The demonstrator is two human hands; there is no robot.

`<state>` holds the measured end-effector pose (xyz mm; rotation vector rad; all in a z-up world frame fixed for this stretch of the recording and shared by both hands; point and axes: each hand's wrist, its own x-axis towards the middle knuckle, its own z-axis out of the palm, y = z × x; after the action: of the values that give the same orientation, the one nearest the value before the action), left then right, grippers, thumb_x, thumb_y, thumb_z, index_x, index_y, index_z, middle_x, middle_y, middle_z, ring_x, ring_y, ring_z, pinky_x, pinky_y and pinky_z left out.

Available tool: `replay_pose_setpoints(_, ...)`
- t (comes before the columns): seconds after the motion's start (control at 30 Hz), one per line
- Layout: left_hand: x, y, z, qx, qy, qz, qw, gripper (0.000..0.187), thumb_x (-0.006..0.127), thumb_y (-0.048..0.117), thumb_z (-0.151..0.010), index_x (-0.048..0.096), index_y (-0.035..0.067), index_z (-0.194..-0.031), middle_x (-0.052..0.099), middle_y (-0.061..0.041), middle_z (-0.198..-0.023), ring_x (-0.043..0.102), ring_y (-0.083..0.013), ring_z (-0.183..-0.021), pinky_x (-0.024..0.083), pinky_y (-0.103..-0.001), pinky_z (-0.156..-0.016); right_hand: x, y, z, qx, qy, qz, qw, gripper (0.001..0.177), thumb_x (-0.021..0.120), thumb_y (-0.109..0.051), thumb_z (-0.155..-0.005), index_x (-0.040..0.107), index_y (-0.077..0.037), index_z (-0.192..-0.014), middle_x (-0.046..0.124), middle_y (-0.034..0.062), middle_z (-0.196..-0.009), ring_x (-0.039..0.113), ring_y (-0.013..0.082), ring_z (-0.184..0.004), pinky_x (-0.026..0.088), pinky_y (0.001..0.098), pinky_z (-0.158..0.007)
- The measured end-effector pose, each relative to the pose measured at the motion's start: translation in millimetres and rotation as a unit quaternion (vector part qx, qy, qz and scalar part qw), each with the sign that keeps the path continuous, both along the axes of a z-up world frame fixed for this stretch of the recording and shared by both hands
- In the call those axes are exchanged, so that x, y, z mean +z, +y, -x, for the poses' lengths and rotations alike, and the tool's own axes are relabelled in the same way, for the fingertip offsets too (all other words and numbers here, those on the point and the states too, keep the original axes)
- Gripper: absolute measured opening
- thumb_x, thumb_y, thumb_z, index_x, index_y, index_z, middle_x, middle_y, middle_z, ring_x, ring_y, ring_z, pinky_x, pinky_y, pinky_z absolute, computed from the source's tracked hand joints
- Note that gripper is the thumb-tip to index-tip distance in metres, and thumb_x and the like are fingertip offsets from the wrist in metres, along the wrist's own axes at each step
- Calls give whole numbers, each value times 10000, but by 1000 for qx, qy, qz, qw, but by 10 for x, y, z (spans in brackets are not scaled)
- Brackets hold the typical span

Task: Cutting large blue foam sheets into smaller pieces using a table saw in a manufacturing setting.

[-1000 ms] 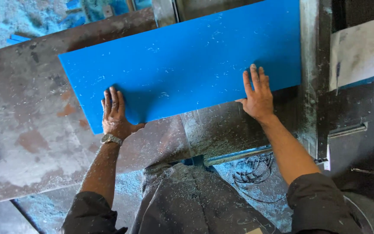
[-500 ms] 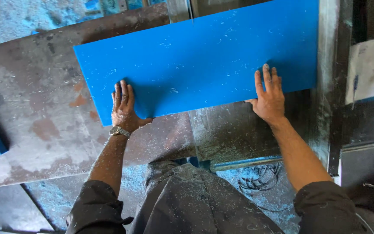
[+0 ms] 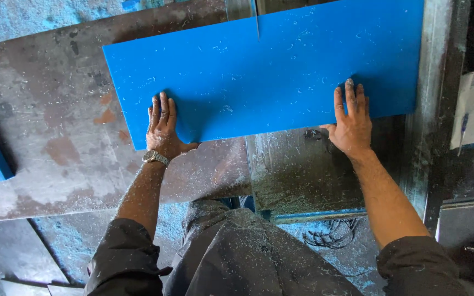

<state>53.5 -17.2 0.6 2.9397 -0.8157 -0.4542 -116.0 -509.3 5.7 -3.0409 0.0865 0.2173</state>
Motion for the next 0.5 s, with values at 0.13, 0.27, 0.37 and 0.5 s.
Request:
replay_pose_setpoints(0.13,-7,-23,-61,2,-3,0,1000,1563,914,741,-421,254,-36,-1606,161,-240,-1698,128,-426,-1573,195,-575,-1272,15,1,-79,-6,-8,-10,1000,1074,863,-441,-807,342,-10,-1643,212,247,-1713,256,507,-1550,307,637,-1239)
replay_pose_setpoints(0.27,-20,-68,-171,3,0,-2,1000,1579,903,775,-420,242,-33,-1604,155,-241,-1690,115,-426,-1565,186,-581,-1269,-53,-53,-159,-3,-21,-11,1000,1073,869,-436,-812,344,-11,-1646,215,254,-1715,269,517,-1537,318,660,-1221)
replay_pose_setpoints(0.37,-18,-71,-251,-2,-3,-11,1000,1583,900,774,-430,225,-38,-1609,147,-245,-1697,115,-433,-1570,185,-581,-1270,-58,-71,-232,0,-18,0,1000,1080,876,-426,-805,344,-12,-1648,223,251,-1716,261,512,-1552,317,657,-1231)
replay_pose_setpoints(0.5,-55,-62,-343,-1,-5,-11,1000,1589,896,766,-438,203,-35,-1622,137,-249,-1703,110,-435,-1573,188,-574,-1273,-104,-114,-322,-2,-13,8,1000,1087,885,-413,-806,330,-15,-1653,220,245,-1714,249,503,-1552,304,657,-1236)
